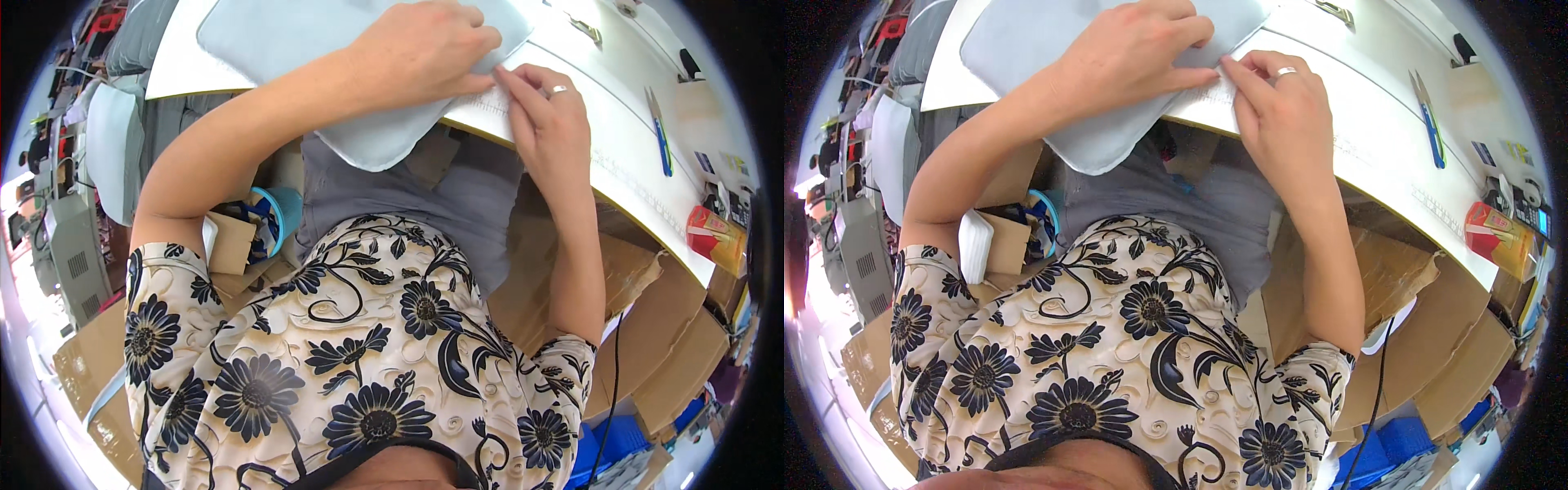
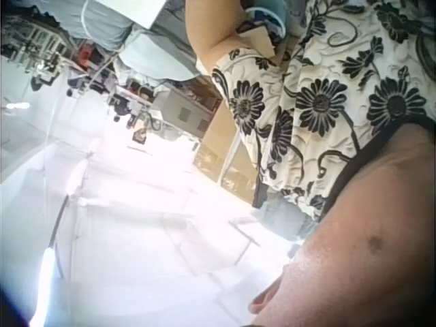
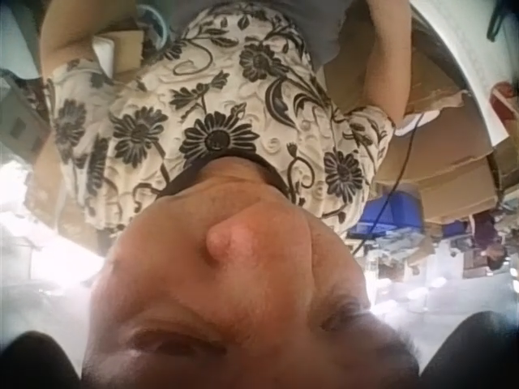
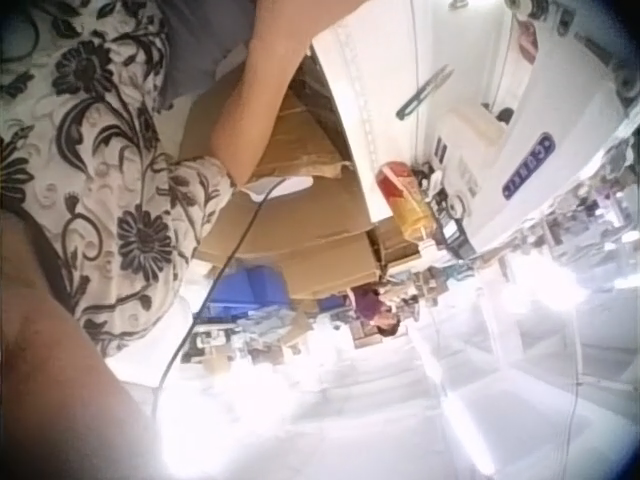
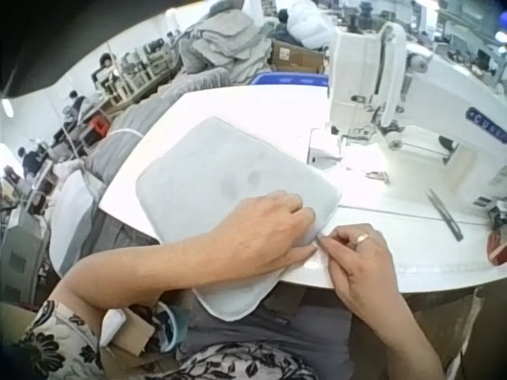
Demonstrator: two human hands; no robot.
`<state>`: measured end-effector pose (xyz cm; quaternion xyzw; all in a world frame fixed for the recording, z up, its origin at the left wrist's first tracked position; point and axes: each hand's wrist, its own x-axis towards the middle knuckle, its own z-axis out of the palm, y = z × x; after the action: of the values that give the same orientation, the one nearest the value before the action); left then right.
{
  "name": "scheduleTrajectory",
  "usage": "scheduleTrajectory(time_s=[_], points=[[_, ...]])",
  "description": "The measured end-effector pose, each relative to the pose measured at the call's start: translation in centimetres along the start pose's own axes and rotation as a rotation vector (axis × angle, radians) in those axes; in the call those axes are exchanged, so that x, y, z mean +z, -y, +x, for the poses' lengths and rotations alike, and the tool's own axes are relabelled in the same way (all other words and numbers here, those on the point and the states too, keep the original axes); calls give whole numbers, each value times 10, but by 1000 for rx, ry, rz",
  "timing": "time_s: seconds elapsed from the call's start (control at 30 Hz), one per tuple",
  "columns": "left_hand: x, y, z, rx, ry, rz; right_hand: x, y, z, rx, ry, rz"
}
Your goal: Assembling and sewing leather or synthetic material covers using an industrial sewing machine and thread snips.
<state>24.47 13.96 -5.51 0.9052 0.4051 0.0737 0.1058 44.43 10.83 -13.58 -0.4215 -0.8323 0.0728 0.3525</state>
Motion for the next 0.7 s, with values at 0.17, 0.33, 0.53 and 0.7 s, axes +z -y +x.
scheduleTrajectory(time_s=[0.17, 0.33, 0.53, 0.7], points=[[22, 11, 0, 21, -59, 47, 2, 5, 7, -28, 24, -39], [21, 30, 4, -21, -58, -95, -1, 6, 11, -49, 33, -50], [19, 17, -3, -453, -154, -830, -7, 1, 13, -66, 0, -80], [28, 15, 4, -379, -69, -723, -7, -23, 12, -97, 21, -214]])
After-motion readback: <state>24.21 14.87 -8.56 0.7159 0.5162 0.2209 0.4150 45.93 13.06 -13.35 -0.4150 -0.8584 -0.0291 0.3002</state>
